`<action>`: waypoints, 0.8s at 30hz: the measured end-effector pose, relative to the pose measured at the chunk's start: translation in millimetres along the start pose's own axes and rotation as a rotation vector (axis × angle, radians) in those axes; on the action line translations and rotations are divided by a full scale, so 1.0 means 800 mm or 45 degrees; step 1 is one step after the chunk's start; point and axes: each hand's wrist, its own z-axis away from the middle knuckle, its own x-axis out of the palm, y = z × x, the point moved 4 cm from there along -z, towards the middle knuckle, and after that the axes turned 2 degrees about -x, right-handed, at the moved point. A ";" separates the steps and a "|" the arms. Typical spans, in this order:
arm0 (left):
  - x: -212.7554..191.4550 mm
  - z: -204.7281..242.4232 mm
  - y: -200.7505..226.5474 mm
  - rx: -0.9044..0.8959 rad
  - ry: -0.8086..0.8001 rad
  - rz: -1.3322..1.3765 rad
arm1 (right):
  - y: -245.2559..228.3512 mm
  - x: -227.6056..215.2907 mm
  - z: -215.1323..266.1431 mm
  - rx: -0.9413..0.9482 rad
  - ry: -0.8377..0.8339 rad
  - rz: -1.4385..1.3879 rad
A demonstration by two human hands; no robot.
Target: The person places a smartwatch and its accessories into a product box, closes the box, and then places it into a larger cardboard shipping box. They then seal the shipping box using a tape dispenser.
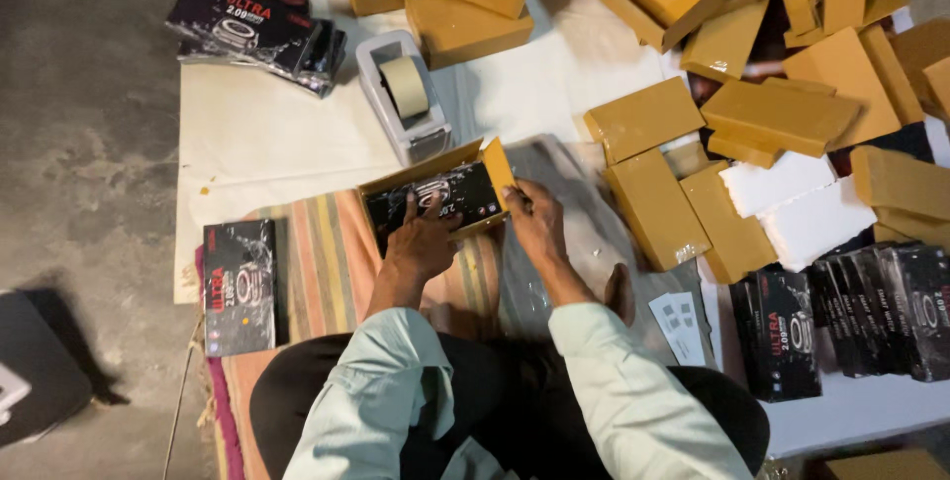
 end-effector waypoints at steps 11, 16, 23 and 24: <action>-0.008 0.054 0.003 -0.080 0.854 -0.050 | -0.054 0.048 0.003 -0.535 -0.696 0.871; -0.003 0.090 -0.013 -0.247 1.440 0.101 | -0.059 0.063 0.010 -0.721 -0.734 0.989; 0.010 0.027 -0.043 -0.273 0.596 0.264 | -0.016 0.046 0.010 -0.536 -0.393 0.727; 0.005 0.028 -0.049 -0.320 0.554 0.348 | -0.009 0.045 0.004 -0.445 -0.339 0.662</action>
